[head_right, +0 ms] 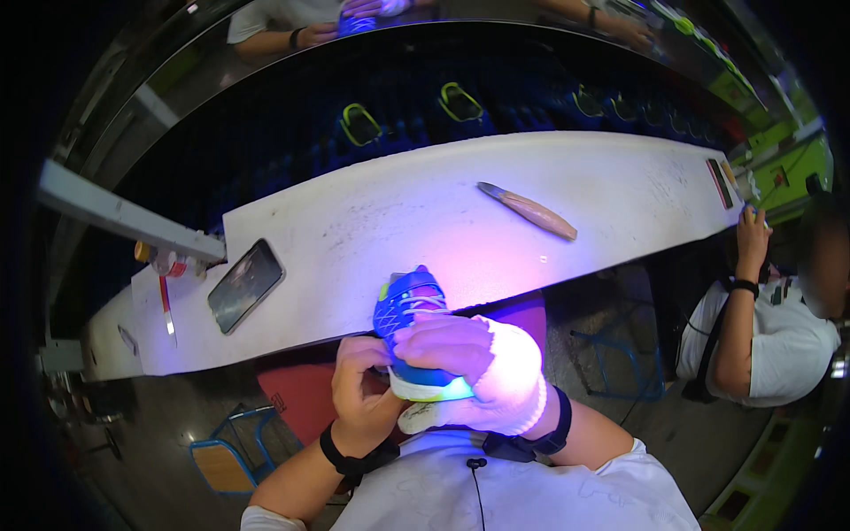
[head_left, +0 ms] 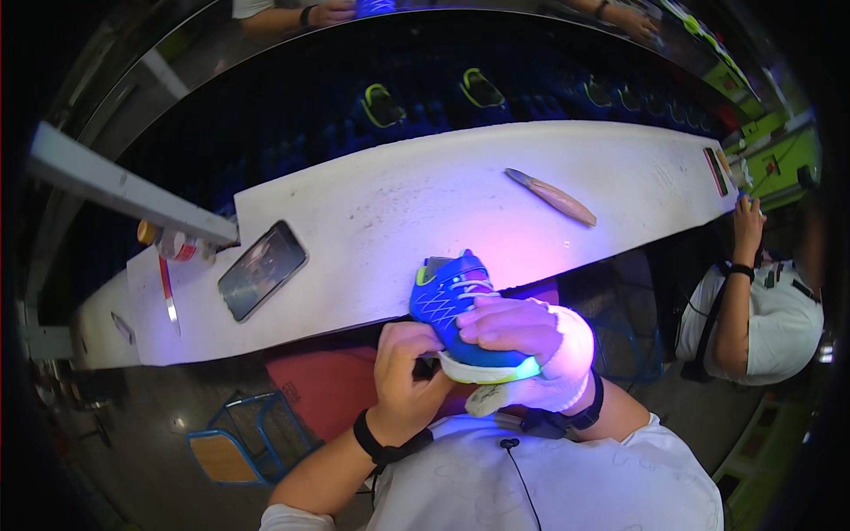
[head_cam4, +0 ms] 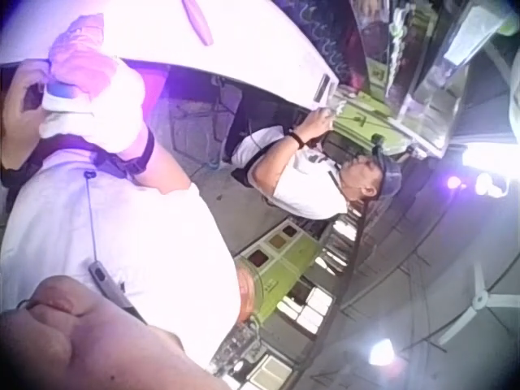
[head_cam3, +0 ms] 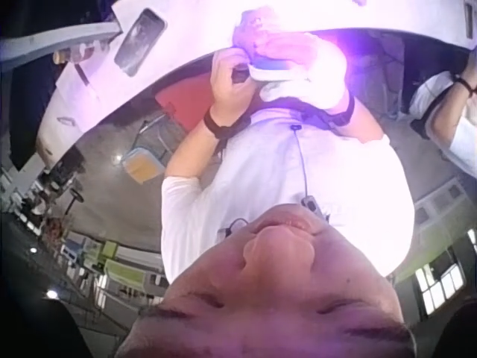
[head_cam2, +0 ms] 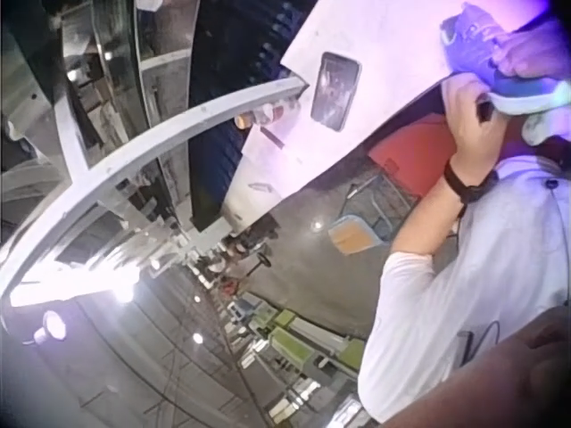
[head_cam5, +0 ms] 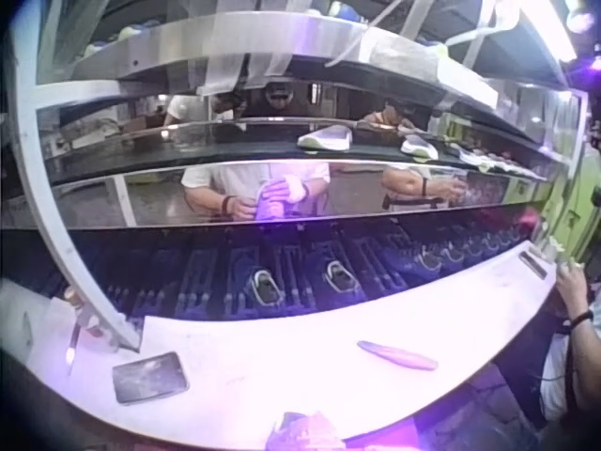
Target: The person picks up a shoe and a sole, presses them together by hand, and rubs the edges before placing the assembly onto a conveyor rack. This process is repeated with another shoe and sole.
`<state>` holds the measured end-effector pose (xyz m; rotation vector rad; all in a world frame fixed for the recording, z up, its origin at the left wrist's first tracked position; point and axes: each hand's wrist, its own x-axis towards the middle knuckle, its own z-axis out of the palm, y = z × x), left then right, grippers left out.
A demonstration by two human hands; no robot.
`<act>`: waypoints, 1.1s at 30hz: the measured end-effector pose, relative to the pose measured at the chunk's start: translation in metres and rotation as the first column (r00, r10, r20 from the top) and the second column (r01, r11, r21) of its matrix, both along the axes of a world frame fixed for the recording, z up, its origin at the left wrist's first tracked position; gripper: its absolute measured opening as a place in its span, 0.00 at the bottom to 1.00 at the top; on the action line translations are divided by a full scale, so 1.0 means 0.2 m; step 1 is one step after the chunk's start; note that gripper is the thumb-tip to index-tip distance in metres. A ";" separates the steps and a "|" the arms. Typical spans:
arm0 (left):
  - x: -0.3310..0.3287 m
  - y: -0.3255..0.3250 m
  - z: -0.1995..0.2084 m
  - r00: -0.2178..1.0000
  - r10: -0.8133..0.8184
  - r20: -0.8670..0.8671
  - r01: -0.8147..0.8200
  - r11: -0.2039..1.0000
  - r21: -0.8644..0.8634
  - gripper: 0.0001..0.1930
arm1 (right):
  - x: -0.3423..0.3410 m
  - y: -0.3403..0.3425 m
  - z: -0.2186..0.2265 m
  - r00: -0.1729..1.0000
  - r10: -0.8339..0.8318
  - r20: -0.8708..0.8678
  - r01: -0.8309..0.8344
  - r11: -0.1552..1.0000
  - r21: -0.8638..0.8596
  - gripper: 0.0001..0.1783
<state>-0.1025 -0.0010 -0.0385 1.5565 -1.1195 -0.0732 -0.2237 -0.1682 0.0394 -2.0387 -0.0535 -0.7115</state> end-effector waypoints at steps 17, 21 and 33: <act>-0.02 -0.14 0.12 0.997 -0.072 -0.031 0.073 0.997 0.031 0.26 | -0.09 -0.16 -0.12 0.993 0.007 0.122 -0.044 0.954 0.298 0.25; 0.02 -0.29 0.10 0.959 -0.123 0.256 0.067 0.974 0.217 0.26 | -0.23 -0.33 -0.25 0.998 -0.019 -0.059 0.050 0.809 0.586 0.21; 0.48 -0.16 0.28 0.941 -0.308 -0.141 0.336 0.901 0.274 0.41 | -0.10 -0.38 -0.45 0.894 -0.263 -0.362 0.447 0.559 0.699 0.30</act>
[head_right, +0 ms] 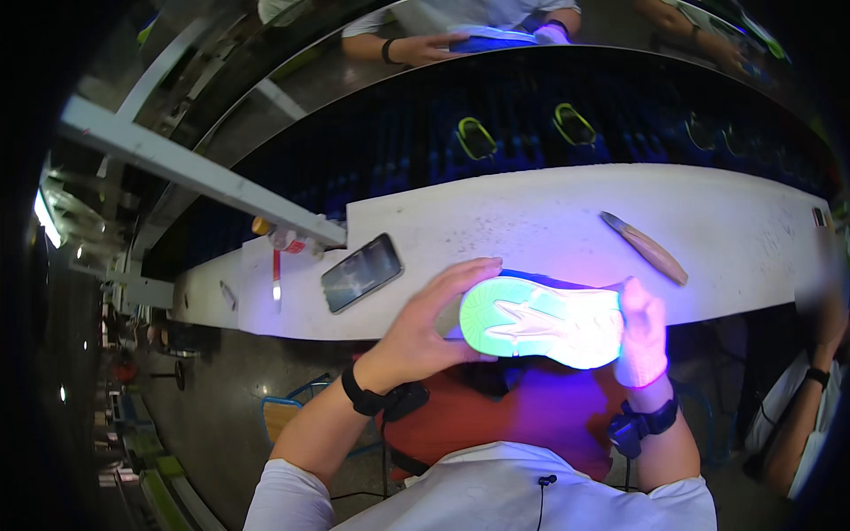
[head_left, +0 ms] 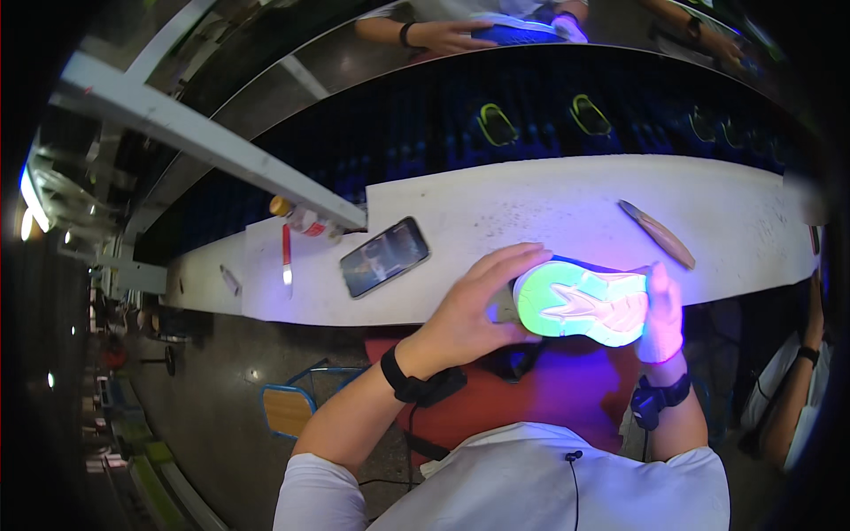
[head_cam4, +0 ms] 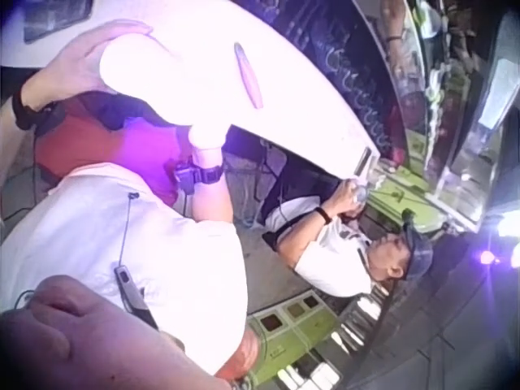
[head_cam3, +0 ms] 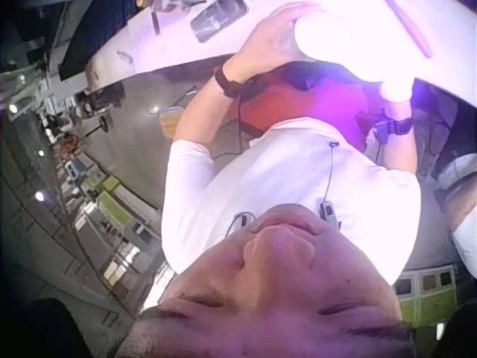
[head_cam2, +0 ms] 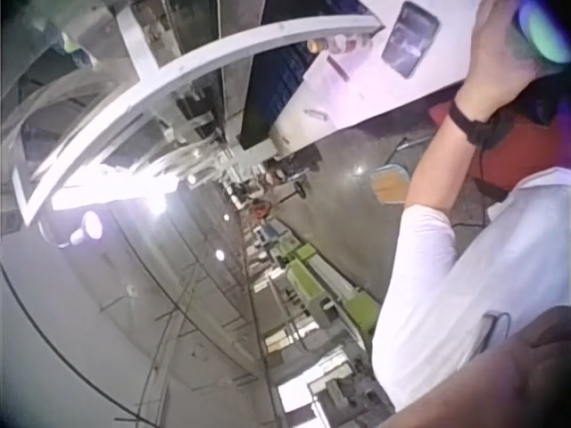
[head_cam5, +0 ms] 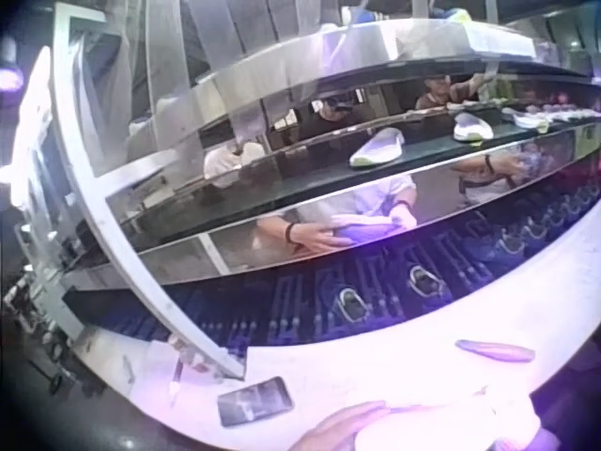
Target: The person picks up a shoe and a sole, presses them together by hand, and rubs the edges before placing the assembly onto a conveyor rack. This process is repeated with another shoe and sole.
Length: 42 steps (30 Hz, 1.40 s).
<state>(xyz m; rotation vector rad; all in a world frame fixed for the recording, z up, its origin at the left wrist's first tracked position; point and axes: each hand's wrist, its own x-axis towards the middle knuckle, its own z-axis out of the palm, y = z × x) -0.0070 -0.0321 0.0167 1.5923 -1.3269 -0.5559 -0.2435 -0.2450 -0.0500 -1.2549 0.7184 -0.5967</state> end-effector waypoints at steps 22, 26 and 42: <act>-0.03 0.07 0.20 0.929 0.371 -0.012 -0.361 0.910 0.202 0.35 | 0.75 0.22 0.45 0.725 0.472 0.502 -0.557 0.830 0.024 0.14; -0.02 -0.01 0.26 0.943 0.319 0.098 -0.334 0.887 0.319 0.33 | 0.76 0.16 0.52 0.698 0.674 0.241 -0.610 0.736 -0.293 0.16; -0.31 -0.33 0.42 0.642 -0.074 0.763 -0.054 0.988 0.141 0.36 | 0.28 0.00 0.45 0.786 0.499 0.363 -0.360 0.849 -0.388 0.31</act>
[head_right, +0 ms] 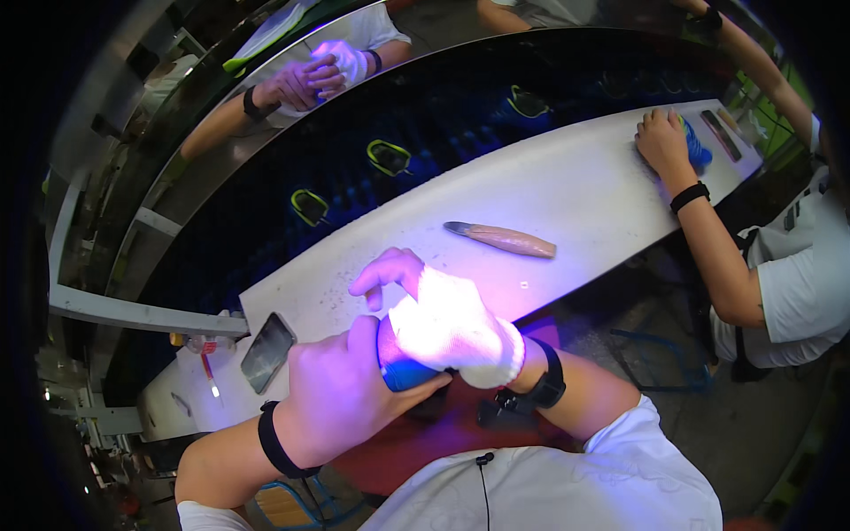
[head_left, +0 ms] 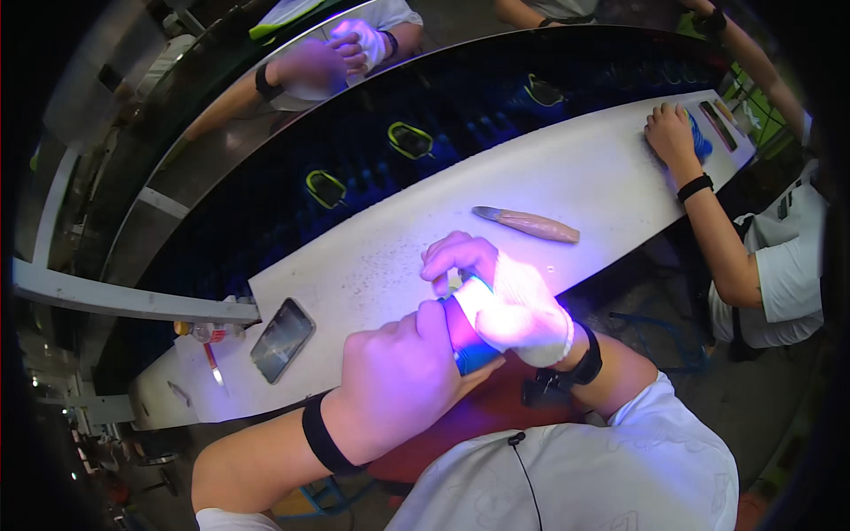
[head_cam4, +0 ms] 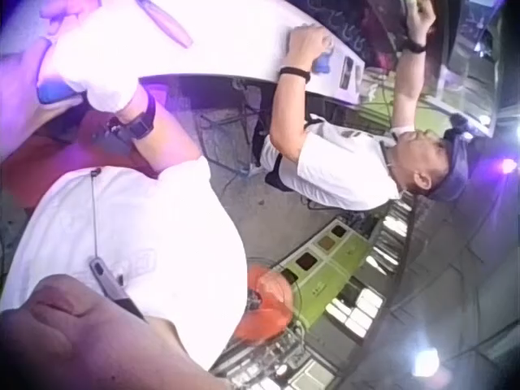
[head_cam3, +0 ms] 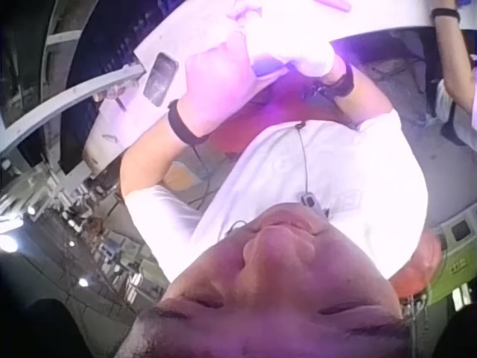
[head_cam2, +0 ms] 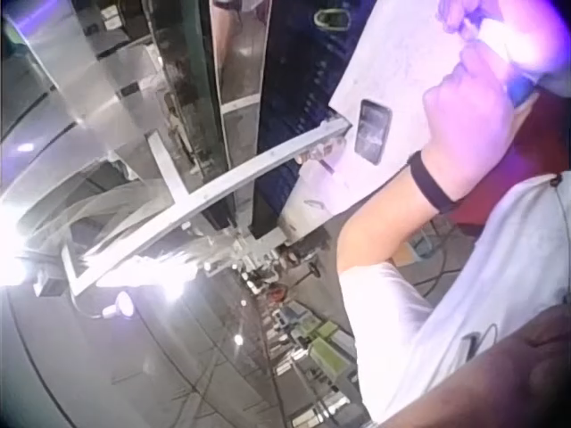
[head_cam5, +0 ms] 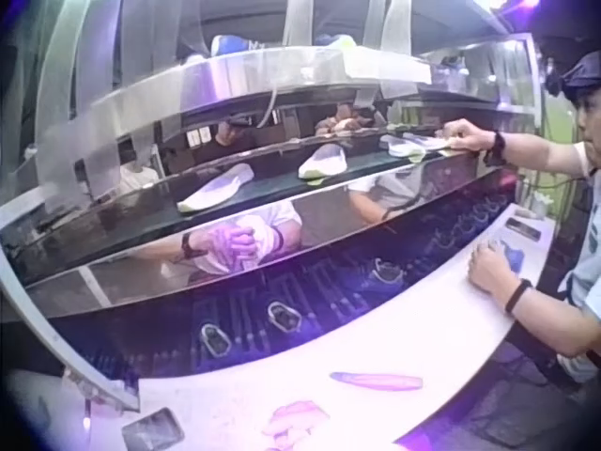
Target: The person picks up a shoe and a sole, presses them together by hand, and rubs the edges before placing the assembly onto a conveyor rack. This process is repeated with another shoe and sole.
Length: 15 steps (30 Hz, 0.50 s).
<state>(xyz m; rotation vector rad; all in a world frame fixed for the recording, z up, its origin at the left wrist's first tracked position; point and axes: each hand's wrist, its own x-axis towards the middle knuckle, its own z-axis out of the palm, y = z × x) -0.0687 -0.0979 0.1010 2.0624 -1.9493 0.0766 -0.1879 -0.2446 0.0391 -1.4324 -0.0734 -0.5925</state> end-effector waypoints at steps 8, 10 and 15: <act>0.12 0.21 -0.03 0.943 -0.327 -0.062 0.331 0.940 0.082 0.32 | -0.26 0.23 0.06 0.992 -0.124 0.014 0.109 0.801 -0.588 0.42; 0.20 0.30 0.08 0.943 -0.239 -0.232 0.262 0.962 0.074 0.38 | -0.25 0.24 -0.01 0.982 -0.186 0.024 0.149 0.694 -0.704 0.46; 0.06 0.59 -0.26 0.496 0.129 -0.859 -0.245 0.970 0.004 0.37 | -0.12 0.23 -0.22 0.925 -0.363 -0.115 0.115 0.554 -0.824 0.50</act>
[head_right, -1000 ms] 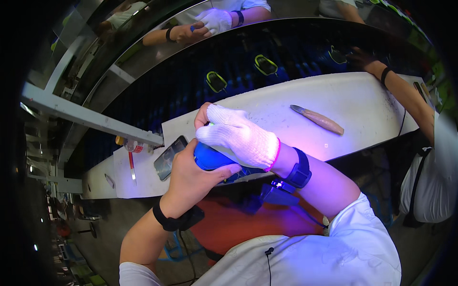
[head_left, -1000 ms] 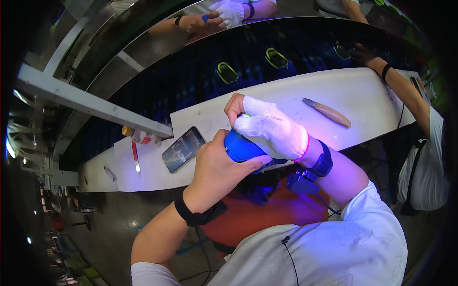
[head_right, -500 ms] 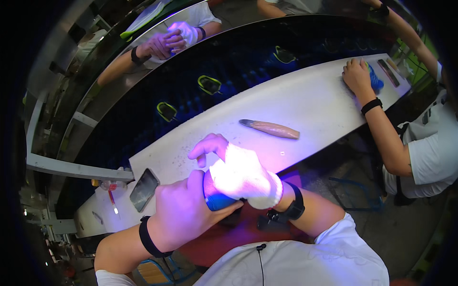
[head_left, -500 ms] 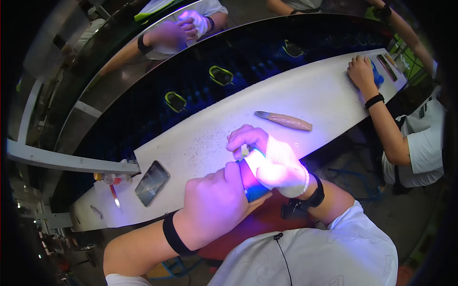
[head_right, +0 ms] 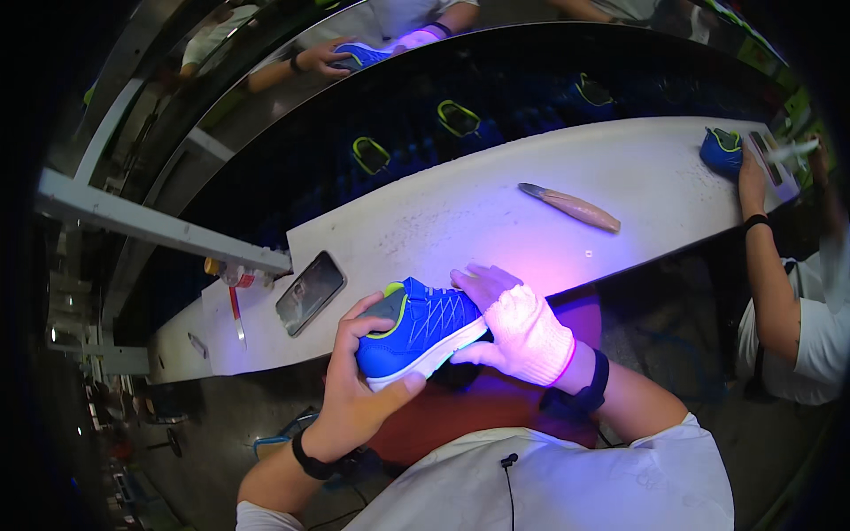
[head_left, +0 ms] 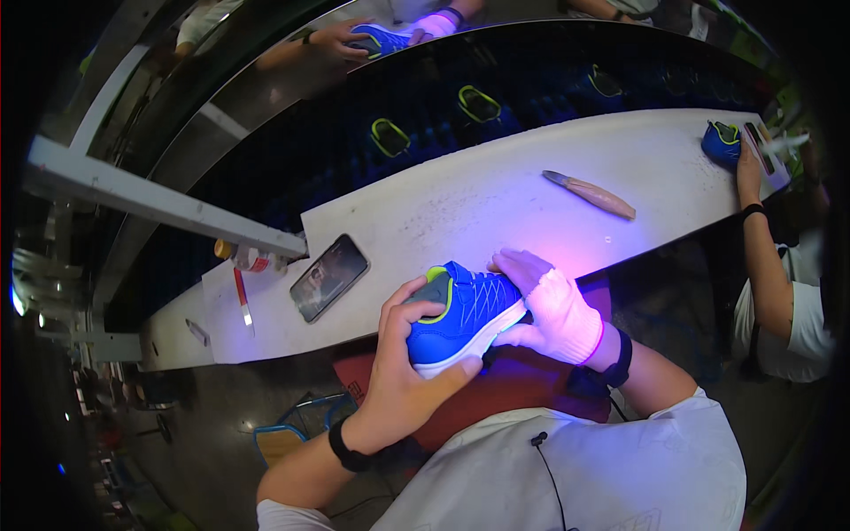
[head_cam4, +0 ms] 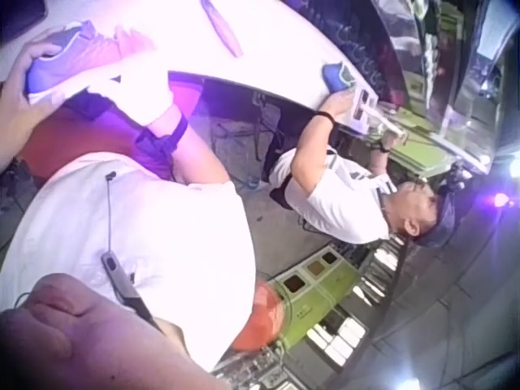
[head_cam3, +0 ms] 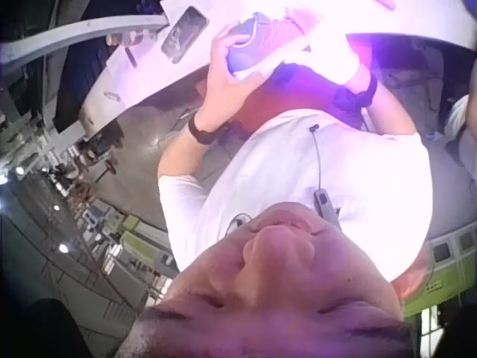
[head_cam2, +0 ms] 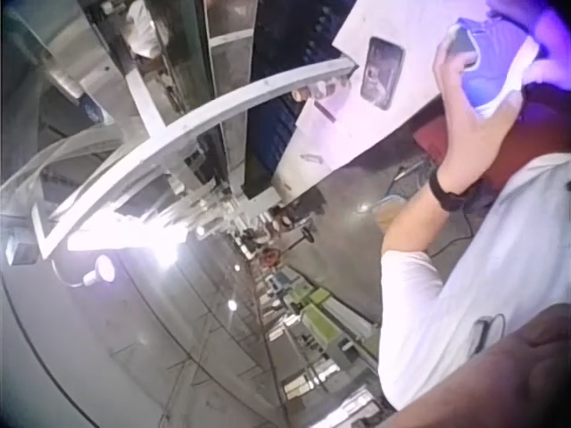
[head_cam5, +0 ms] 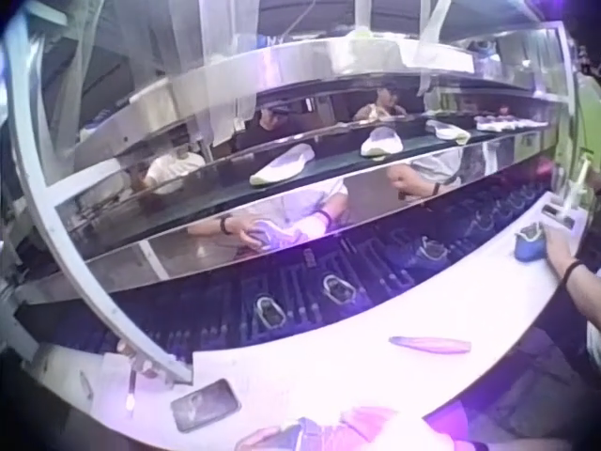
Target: The person picks up a shoe and a sole, presses them together by hand, and rubs the edges before placing the assembly onto a conveyor rack. This process is repeated with another shoe and sole.
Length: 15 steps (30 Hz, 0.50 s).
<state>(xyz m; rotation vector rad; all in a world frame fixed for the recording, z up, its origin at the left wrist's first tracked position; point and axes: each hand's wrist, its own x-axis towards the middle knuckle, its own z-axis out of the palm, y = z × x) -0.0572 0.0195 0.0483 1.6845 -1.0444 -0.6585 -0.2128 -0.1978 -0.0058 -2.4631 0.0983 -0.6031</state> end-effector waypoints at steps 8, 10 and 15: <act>0.02 0.16 -0.15 0.948 0.089 -0.305 -0.200 0.913 -0.355 0.35 | 0.19 -0.14 0.20 0.937 0.333 0.103 -0.235 0.823 -0.516 0.34; -0.02 0.20 -0.14 0.807 -0.053 -0.588 -0.348 0.761 -0.547 0.37 | 0.23 -0.26 0.47 0.886 0.374 0.276 -0.072 0.696 -0.714 0.35; -0.01 0.39 -0.33 0.894 0.038 -0.447 -0.278 0.828 -0.488 0.47 | 0.43 -0.63 1.28 0.670 0.116 0.733 0.536 0.608 -0.586 0.40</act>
